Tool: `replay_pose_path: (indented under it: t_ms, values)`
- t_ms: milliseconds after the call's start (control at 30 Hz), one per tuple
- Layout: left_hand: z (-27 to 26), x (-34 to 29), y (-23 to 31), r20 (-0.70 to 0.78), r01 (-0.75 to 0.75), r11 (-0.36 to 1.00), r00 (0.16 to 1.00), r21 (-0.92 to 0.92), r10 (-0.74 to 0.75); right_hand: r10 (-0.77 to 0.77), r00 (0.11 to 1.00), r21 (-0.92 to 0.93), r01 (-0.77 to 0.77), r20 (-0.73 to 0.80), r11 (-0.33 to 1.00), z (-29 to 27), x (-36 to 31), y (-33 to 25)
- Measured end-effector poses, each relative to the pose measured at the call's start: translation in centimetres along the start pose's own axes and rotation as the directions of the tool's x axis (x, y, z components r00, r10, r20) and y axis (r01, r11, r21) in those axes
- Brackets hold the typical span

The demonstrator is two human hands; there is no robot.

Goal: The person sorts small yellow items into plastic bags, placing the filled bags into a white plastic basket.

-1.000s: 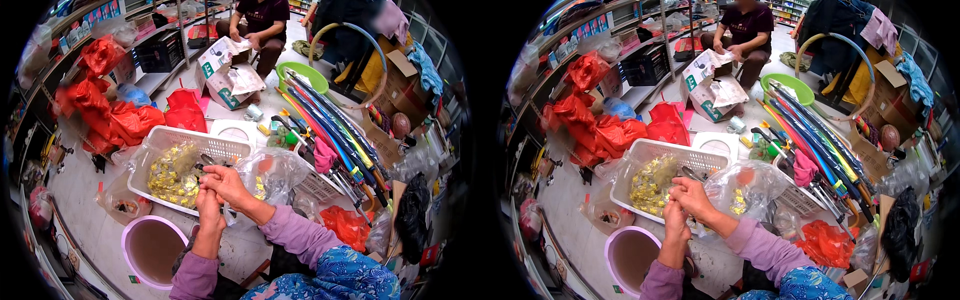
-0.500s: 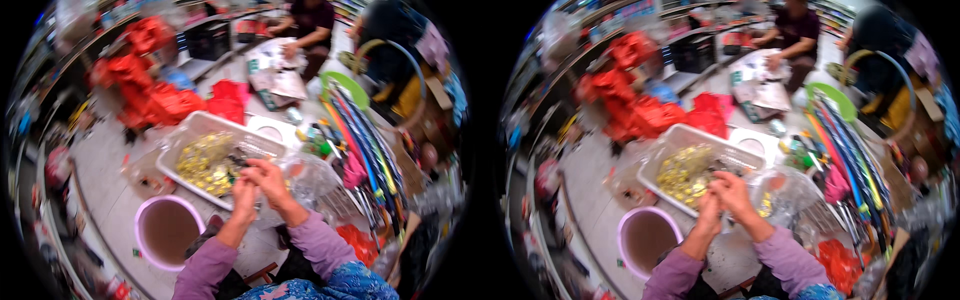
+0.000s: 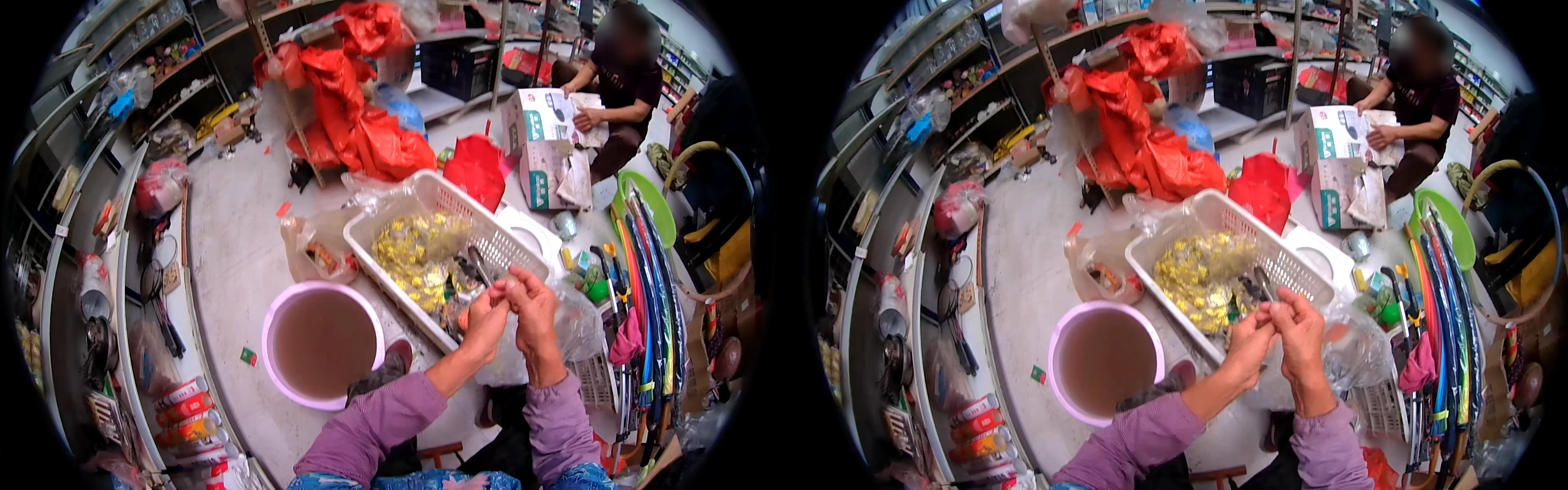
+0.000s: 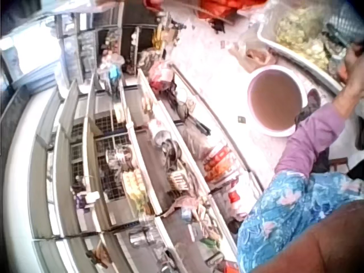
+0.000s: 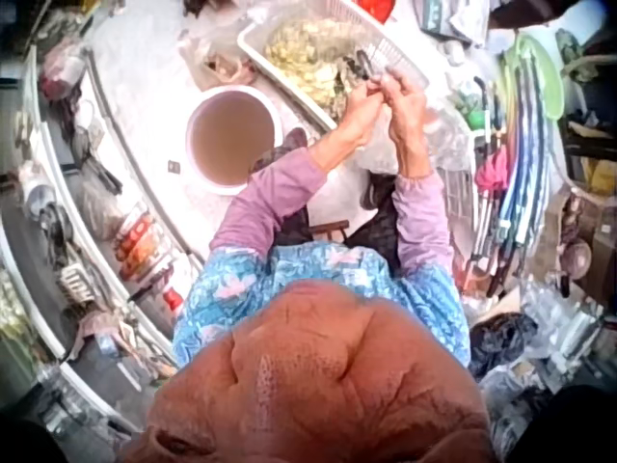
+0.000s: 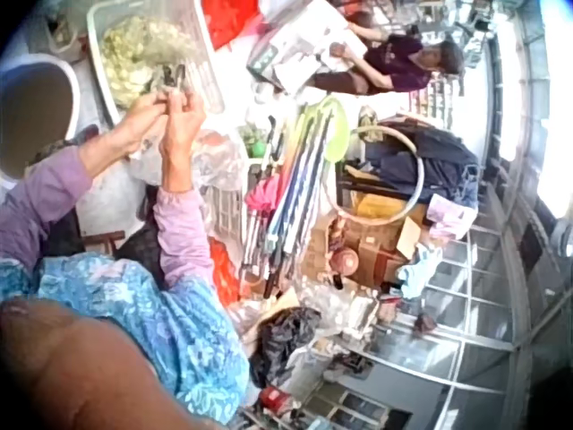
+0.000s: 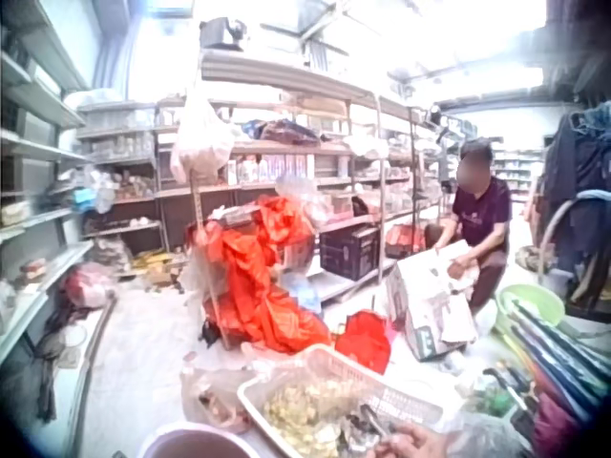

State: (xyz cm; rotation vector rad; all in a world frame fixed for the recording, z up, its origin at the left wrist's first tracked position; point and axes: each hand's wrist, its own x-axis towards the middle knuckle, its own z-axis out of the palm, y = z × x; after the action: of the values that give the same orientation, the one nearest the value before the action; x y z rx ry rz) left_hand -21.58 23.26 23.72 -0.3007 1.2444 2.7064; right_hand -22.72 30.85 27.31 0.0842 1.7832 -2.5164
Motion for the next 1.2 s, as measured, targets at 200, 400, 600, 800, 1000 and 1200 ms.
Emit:
replay_pose_path:
  t_ms: [200, 400, 600, 800, 1000, 1200]
  values:
    - [-0.1, -0.4, 0.0, -0.047, 0.033, 0.996, 0.998, 0.088, -0.029, -0.003, 1.0, 0.024, 0.003, -0.016, 1.0, 0.1, -0.5, -0.3]
    - [0.2, -0.2, 0.1, -0.079, 0.031, 0.998, 0.997, 0.053, -0.026, -0.026, 0.999, -0.001, 0.026, -0.036, 1.0, -0.3, -0.1, 0.0]
    - [0.4, -0.7, 1.4, -0.058, 0.075, 0.994, 0.996, 0.082, -0.07, -0.037, 0.999, 0.056, 0.037, 0.012, 0.998, -0.2, 0.2, 0.4]
    - [0.6, -0.8, 1.2, -0.032, 0.069, 0.991, 0.997, 0.115, -0.065, -0.047, 0.999, 0.04, 0.048, -0.021, 0.998, -0.4, -0.1, 0.0]
    - [0.9, -1.3, 2.0, -0.032, 0.104, 0.983, 0.994, 0.154, -0.1, -0.043, 0.999, 0.062, 0.045, -0.034, 0.997, -0.2, 0.0, 0.1]
    - [1.1, -1.2, 2.2, -0.058, 0.101, 0.99, 0.994, 0.096, -0.096, -0.036, 0.999, 0.032, 0.036, -0.009, 0.999, -0.3, 0.1, 0.2]
